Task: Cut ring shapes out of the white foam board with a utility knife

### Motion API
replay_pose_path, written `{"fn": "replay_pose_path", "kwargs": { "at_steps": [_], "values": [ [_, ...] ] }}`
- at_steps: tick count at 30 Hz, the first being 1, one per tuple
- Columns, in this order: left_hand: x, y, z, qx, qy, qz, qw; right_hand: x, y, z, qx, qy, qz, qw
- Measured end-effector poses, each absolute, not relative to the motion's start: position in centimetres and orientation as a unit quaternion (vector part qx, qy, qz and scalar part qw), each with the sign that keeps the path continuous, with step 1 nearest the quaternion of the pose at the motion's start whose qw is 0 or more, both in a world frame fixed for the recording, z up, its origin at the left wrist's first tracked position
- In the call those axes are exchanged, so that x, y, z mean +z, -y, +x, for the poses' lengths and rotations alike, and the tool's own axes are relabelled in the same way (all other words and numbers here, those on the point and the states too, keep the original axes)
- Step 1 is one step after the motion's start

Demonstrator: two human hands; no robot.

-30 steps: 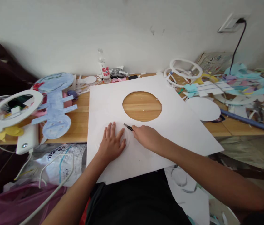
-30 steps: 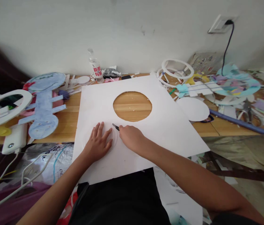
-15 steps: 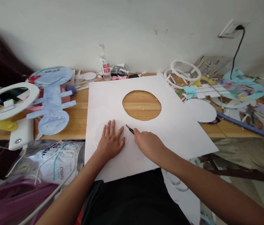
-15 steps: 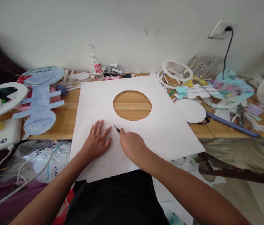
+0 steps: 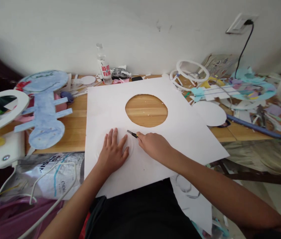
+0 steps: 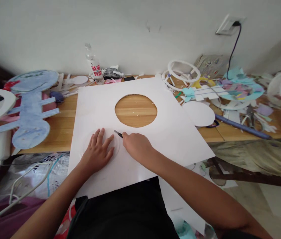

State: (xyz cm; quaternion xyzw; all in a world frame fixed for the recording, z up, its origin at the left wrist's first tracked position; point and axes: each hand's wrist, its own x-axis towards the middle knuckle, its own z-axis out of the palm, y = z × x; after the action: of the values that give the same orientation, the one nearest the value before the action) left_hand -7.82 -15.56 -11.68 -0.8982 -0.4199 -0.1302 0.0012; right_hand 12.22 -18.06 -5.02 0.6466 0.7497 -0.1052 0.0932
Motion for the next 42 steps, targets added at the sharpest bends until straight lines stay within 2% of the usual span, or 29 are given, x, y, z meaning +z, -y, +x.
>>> {"fn": "replay_pose_path", "kwargs": {
  "at_steps": [22, 42],
  "values": [
    [-11.8, 15.3, -8.0, -0.12, 0.414, -0.902, 0.02, -4.8, 19.0, 11.2, -0.151, -0.737, 0.654, 0.072],
    [-11.7, 15.5, -7.7, -0.108, 0.429, -0.897, 0.012, -4.2, 20.5, 10.1, -0.159, -0.707, 0.682, 0.094]
  ]
}}
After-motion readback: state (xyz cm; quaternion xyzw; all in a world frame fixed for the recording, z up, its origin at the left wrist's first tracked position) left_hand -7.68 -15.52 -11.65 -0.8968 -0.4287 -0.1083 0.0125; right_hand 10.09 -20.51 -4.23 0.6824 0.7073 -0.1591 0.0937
